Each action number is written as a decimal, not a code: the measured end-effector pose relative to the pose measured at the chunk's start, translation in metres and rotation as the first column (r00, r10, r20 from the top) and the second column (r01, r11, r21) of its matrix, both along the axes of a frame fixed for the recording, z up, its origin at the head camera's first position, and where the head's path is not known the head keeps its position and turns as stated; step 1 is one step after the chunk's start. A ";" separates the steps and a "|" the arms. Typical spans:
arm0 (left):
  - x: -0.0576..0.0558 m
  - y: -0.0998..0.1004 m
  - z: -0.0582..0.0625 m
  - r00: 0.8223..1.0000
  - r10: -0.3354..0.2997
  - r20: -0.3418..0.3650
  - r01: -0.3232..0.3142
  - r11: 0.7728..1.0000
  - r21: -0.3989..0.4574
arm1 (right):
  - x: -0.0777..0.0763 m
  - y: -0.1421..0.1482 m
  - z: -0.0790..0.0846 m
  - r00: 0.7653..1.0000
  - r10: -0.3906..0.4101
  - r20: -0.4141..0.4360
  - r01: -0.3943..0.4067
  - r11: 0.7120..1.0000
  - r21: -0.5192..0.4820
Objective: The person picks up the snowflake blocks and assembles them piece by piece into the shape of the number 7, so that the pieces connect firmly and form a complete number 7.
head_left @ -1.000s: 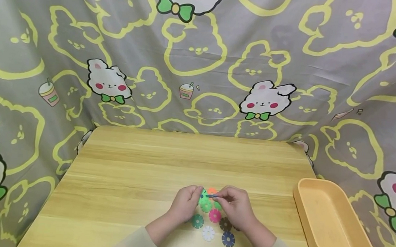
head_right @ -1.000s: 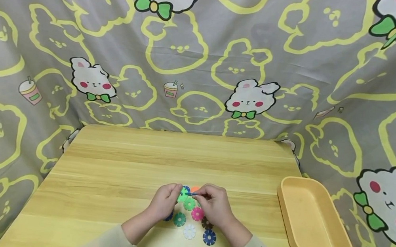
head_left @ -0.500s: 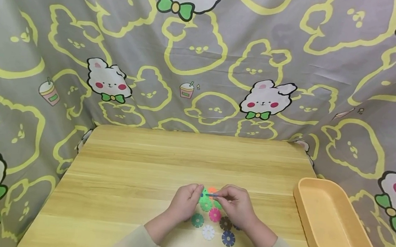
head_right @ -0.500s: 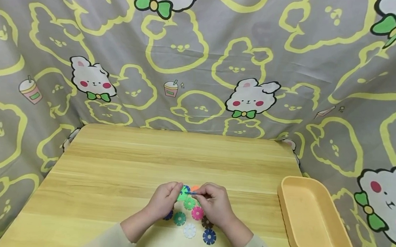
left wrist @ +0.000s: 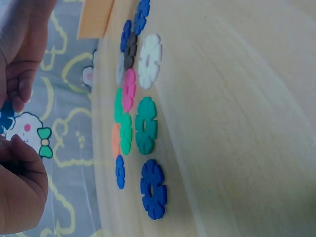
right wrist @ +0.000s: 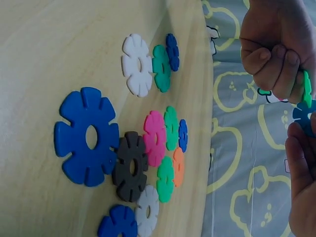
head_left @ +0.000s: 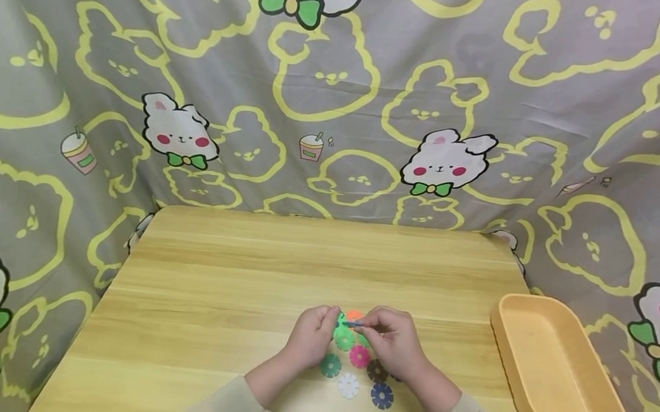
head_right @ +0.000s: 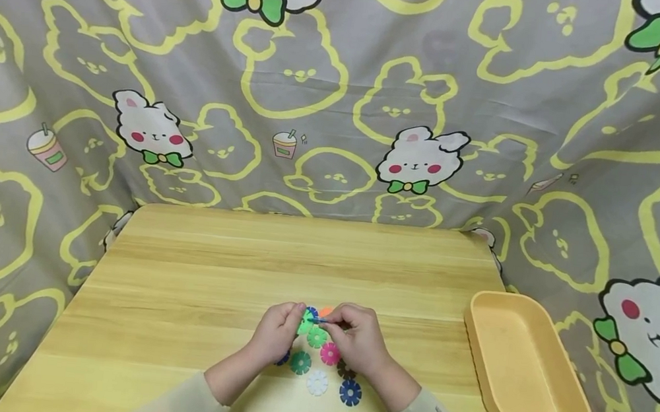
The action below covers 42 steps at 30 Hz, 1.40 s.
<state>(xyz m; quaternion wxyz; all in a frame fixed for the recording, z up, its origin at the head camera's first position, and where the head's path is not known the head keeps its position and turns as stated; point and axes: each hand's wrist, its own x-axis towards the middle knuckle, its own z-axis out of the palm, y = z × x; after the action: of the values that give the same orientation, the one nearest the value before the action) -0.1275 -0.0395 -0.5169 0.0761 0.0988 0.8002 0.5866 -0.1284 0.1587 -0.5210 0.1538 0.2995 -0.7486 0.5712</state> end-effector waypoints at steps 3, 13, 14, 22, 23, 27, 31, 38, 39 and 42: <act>0.001 0.000 0.002 1.000 -0.026 0.014 0.025 1.000 0.006 | 0.001 0.000 0.000 1.000 0.007 -0.020 -0.007 1.000 0.001; 0.002 -0.017 0.006 0.989 -0.103 -0.105 0.083 0.981 -0.176 | 0.003 0.003 0.006 0.996 -0.035 0.080 0.029 0.997 0.076; 0.002 -0.018 0.005 0.984 -0.106 -0.145 0.075 0.976 -0.203 | 0.003 0.003 0.007 0.993 -0.055 0.108 0.046 0.996 0.080; 0.004 -0.011 0.004 0.928 -0.128 -0.349 0.057 0.977 -0.206 | 0.002 0.002 0.006 0.975 -0.008 0.221 -0.007 0.998 0.068; 0.003 -0.011 0.004 0.929 -0.114 -0.352 0.045 0.979 -0.200 | 0.001 0.003 0.004 0.974 -0.021 0.225 0.000 0.996 0.093; -0.001 -0.016 0.002 0.931 -0.034 -0.363 -0.042 0.979 -0.199 | -0.013 0.011 -0.007 0.941 -0.218 0.258 0.121 0.931 0.345; -0.005 -0.022 0.000 0.933 0.006 -0.360 -0.094 0.969 -0.227 | -0.028 0.013 -0.024 0.890 -0.384 0.247 0.135 0.738 0.661; -0.008 -0.022 -0.003 0.943 -0.012 -0.333 -0.070 0.970 -0.232 | -0.040 -0.003 -0.042 0.935 -0.307 0.180 0.032 0.576 0.817; -0.008 -0.021 -0.003 0.945 -0.015 -0.328 -0.064 0.972 -0.227 | -0.041 -0.005 -0.043 0.934 -0.311 0.176 0.034 0.568 0.823; -0.008 -0.020 -0.003 0.951 -0.011 -0.309 -0.058 0.975 -0.215 | -0.042 -0.008 -0.043 0.913 -0.347 0.214 0.026 0.574 0.818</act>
<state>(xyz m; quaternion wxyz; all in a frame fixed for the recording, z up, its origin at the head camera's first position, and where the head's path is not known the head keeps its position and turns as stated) -0.1357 -0.0593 -0.5198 -0.0461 0.1704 0.8637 0.4722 -0.1707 0.1508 -0.5641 -0.0729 0.1471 -0.9665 0.1974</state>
